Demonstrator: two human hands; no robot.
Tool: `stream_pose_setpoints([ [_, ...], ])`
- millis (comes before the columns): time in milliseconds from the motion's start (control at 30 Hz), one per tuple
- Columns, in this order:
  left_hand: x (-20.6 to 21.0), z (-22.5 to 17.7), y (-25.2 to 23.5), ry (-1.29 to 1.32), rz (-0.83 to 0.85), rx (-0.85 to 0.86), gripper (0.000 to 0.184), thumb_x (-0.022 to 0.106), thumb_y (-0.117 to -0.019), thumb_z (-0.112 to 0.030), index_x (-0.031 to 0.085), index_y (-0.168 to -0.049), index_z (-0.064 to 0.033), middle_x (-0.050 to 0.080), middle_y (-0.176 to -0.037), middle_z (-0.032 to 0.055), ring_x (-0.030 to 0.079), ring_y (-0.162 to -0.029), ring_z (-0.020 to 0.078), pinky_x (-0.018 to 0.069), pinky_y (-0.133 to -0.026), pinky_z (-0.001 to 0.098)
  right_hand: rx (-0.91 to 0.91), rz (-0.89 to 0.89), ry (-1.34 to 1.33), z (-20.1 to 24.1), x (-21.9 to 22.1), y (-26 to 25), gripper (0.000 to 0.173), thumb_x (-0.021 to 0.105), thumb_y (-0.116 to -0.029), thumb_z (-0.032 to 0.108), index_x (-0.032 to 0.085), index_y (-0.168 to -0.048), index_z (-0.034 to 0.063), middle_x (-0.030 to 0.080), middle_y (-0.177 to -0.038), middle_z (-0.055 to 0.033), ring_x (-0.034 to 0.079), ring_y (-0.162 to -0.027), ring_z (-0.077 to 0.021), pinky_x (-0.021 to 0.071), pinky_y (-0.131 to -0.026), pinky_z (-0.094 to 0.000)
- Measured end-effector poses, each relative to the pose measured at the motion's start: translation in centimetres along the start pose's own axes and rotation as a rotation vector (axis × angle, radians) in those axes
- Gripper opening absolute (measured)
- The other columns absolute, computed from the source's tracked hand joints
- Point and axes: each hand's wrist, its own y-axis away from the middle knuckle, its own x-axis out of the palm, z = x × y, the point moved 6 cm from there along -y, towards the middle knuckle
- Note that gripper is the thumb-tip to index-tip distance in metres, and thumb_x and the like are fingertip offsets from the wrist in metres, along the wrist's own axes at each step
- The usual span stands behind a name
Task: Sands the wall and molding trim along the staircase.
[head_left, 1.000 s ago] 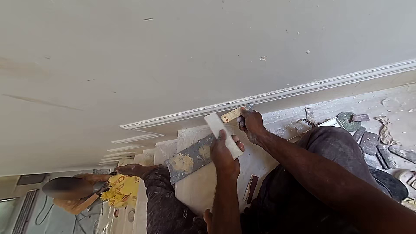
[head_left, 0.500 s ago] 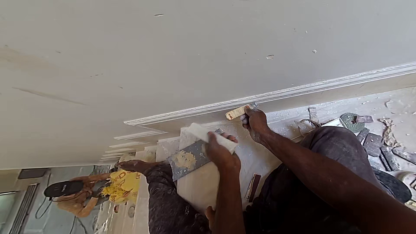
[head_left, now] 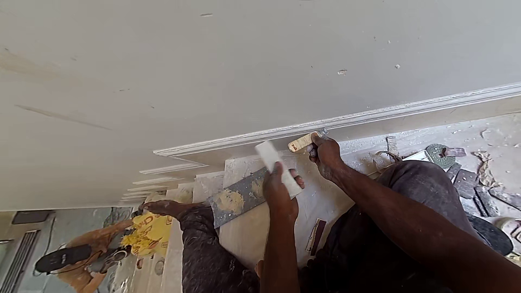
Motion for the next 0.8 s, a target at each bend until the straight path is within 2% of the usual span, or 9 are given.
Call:
stream_pose_setpoints([
  [100, -0.9, -0.2, -0.2, 0.100, -0.166, 0.113, 0.029, 0.037, -0.1130, -0.040, 0.051, -0.113, -0.0141, 0.058, -0.072, 0.0003, 0.062, -0.057, 0.0132, 0.0573, -0.054, 0.0297, -0.005, 0.000, 0.000, 0.1, 0.0, 0.0, 0.027, 0.046, -0.1119, 0.026, 0.053, -0.095, 0.0060, 0.053, -0.061, 0.0000, 0.045, -0.045, -0.0059, 0.0393, -0.043, -0.0201],
  [167, 0.1, 0.6, 0.0, 0.008, -0.061, 0.035, 0.030, 0.035, -0.1129, -0.042, 0.049, -0.116, -0.0155, 0.058, -0.076, -0.0019, 0.061, -0.060, 0.0096, 0.0565, -0.058, 0.0264, -0.008, 0.003, 0.013, 0.1, 0.2, 0.1, 0.028, 0.045, -0.1123, 0.027, 0.052, -0.095, 0.0066, 0.053, -0.061, 0.0003, 0.045, -0.045, -0.0056, 0.0393, -0.043, -0.0199],
  [267, 1.1, 1.1, 0.4, -0.064, 0.103, -0.121, 0.030, 0.040, -0.1123, -0.037, 0.052, -0.119, -0.0110, 0.059, -0.072, 0.0038, 0.059, -0.052, 0.0128, 0.0538, -0.047, 0.0266, -0.003, -0.015, 0.013, 0.2, -0.4, 0.2, 0.027, 0.046, -0.1117, 0.027, 0.053, -0.094, 0.0072, 0.052, -0.060, 0.0007, 0.044, -0.045, -0.0061, 0.0391, -0.044, -0.0206],
  [333, 0.4, 0.5, 0.3, 0.012, 0.038, -0.053, 0.028, 0.039, -0.1127, -0.035, 0.052, -0.116, -0.0107, 0.058, -0.071, 0.0039, 0.060, -0.052, 0.0134, 0.0542, -0.047, 0.0272, -0.014, 0.000, 0.011, 0.4, -0.7, 0.2, 0.028, 0.046, -0.1119, 0.027, 0.053, -0.093, 0.0075, 0.052, -0.060, 0.0010, 0.044, -0.045, -0.0057, 0.0385, -0.044, -0.0202],
  [433, -0.2, 0.7, 0.2, 0.110, -0.124, 0.082, 0.028, 0.036, -0.1131, -0.040, 0.050, -0.115, -0.0148, 0.057, -0.075, 0.0003, 0.061, -0.057, 0.0125, 0.0560, -0.053, 0.0279, -0.037, 0.004, 0.020, 0.2, -0.7, 0.1, 0.028, 0.045, -0.1122, 0.027, 0.053, -0.095, 0.0067, 0.053, -0.062, 0.0008, 0.044, -0.045, -0.0049, 0.0378, -0.043, -0.0194],
  [500, 0.8, 1.4, 0.5, 0.024, -0.050, 0.050, 0.030, 0.034, -0.1130, -0.042, 0.049, -0.117, -0.0160, 0.058, -0.075, -0.0018, 0.061, -0.058, 0.0098, 0.0557, -0.054, 0.0257, -0.037, -0.005, 0.018, 0.3, -0.5, 0.1, 0.028, 0.044, -0.1124, 0.027, 0.052, -0.096, 0.0065, 0.052, -0.062, 0.0008, 0.043, -0.045, -0.0051, 0.0380, -0.044, -0.0196],
  [600, 1.5, 1.6, 1.0, -0.096, 0.096, -0.089, 0.032, 0.039, -0.1124, -0.039, 0.052, -0.116, -0.0103, 0.060, -0.071, 0.0035, 0.059, -0.051, 0.0124, 0.0537, -0.046, 0.0266, -0.035, -0.026, 0.012, 0.5, -1.1, 0.1, 0.028, 0.045, -0.1122, 0.027, 0.053, -0.096, 0.0065, 0.052, -0.061, 0.0008, 0.043, -0.044, -0.0056, 0.0381, -0.043, -0.0201],
  [733, -0.4, 0.1, 0.4, 0.136, -0.108, 0.062, 0.031, 0.034, -0.1132, -0.041, 0.050, -0.109, -0.0143, 0.058, -0.071, 0.0002, 0.060, -0.055, 0.0120, 0.0551, -0.050, 0.0278, -0.020, -0.020, -0.012, 0.7, -1.1, 0.2, 0.027, 0.045, -0.1123, 0.027, 0.052, -0.096, 0.0069, 0.052, -0.061, 0.0007, 0.044, -0.045, -0.0054, 0.0384, -0.043, -0.0193],
  [800, 0.0, 0.6, 0.2, 0.102, -0.099, 0.072, 0.033, 0.032, -0.1131, -0.044, 0.049, -0.112, -0.0163, 0.057, -0.074, -0.0022, 0.060, -0.058, 0.0099, 0.0552, -0.054, 0.0265, -0.029, -0.025, -0.010, 0.6, -0.9, 0.1, 0.028, 0.045, -0.1123, 0.027, 0.052, -0.095, 0.0069, 0.052, -0.061, 0.0008, 0.044, -0.045, -0.0052, 0.0385, -0.044, -0.0193],
])
